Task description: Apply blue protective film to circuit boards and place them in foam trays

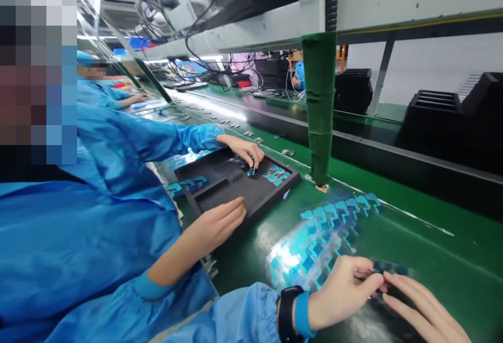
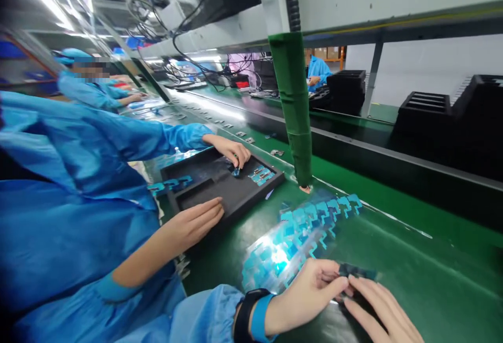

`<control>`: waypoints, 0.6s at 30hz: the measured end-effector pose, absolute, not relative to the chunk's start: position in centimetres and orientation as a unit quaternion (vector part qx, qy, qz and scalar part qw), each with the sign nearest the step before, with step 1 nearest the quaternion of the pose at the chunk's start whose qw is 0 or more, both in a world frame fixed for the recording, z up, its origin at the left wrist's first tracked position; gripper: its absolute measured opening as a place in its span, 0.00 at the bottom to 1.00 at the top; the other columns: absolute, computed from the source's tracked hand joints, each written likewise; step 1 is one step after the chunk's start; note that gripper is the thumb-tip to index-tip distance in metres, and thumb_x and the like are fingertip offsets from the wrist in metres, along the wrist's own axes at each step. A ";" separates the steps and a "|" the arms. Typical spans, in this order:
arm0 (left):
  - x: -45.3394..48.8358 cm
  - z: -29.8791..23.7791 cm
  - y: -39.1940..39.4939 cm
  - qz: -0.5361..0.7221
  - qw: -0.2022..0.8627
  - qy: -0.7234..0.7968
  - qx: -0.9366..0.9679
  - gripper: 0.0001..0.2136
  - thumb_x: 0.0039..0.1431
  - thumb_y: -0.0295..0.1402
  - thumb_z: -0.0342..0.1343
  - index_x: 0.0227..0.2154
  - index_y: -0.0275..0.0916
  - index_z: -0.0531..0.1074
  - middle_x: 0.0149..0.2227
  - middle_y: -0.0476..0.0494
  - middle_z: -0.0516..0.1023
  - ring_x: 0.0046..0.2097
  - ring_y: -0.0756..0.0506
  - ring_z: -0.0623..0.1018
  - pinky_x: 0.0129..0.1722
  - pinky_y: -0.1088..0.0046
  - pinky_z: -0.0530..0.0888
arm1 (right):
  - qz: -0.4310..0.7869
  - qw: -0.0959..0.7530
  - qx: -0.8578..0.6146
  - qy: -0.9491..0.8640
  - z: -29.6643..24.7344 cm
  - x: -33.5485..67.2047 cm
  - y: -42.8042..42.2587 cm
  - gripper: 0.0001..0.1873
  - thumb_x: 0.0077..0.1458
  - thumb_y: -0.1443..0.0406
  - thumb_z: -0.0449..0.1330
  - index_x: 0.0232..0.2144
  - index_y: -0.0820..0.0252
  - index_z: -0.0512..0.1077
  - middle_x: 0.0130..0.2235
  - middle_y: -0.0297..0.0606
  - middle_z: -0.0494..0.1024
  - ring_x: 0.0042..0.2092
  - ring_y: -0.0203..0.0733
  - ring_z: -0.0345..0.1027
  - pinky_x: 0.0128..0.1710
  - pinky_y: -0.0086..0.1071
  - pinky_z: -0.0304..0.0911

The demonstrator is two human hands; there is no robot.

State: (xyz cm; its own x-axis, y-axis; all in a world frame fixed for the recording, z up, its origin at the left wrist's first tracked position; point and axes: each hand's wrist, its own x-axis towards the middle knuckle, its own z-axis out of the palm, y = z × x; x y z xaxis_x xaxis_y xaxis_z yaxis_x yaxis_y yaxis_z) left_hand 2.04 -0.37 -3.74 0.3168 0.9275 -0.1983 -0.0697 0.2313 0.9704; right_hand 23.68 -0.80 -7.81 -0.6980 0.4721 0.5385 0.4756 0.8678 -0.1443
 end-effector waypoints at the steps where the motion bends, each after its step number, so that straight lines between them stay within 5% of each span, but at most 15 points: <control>1: 2.1 -3.7 -0.6 0.378 0.655 0.433 0.490 0.12 0.53 0.41 0.57 0.28 0.35 0.74 0.31 0.40 0.80 0.34 0.43 0.79 0.38 0.67 0.76 | 0.021 0.290 -0.272 -0.917 -7.1 23.6 -0.9 0.34 0.60 0.46 0.47 0.65 0.48 0.58 0.59 0.42 0.71 0.54 0.56 0.71 0.43 0.41 0.77; 7: 2.0 -3.1 -1.3 0.346 0.660 0.386 0.544 0.12 0.57 0.33 0.53 0.39 0.33 0.77 0.40 0.35 0.82 0.41 0.41 0.81 0.43 0.68 0.75 | 0.139 0.323 -0.346 -0.870 -3.7 21.9 -1.3 0.27 0.59 0.56 0.56 0.61 0.44 0.62 0.55 0.41 0.75 0.52 0.51 0.74 0.44 0.36 0.77; 13: 1.5 -2.4 -1.9 0.302 0.614 0.343 0.644 0.12 0.59 0.30 0.53 0.40 0.35 0.80 0.39 0.36 0.83 0.42 0.40 0.81 0.46 0.66 0.74 | 0.301 0.376 -0.424 -0.767 -3.5 21.3 -1.9 0.06 0.58 0.62 0.60 0.35 0.54 0.78 0.35 0.37 0.82 0.36 0.42 0.79 0.38 0.24 0.75; 18: 1.7 -2.9 -1.7 0.317 0.633 0.374 0.599 0.18 0.61 0.30 0.49 0.53 0.31 0.70 0.41 0.31 0.82 0.41 0.40 0.82 0.40 0.67 0.78 | 0.406 0.453 -0.573 -0.549 -2.2 22.5 -0.4 0.17 0.53 0.52 0.63 0.28 0.61 0.76 0.29 0.40 0.80 0.29 0.39 0.74 0.30 0.25 0.73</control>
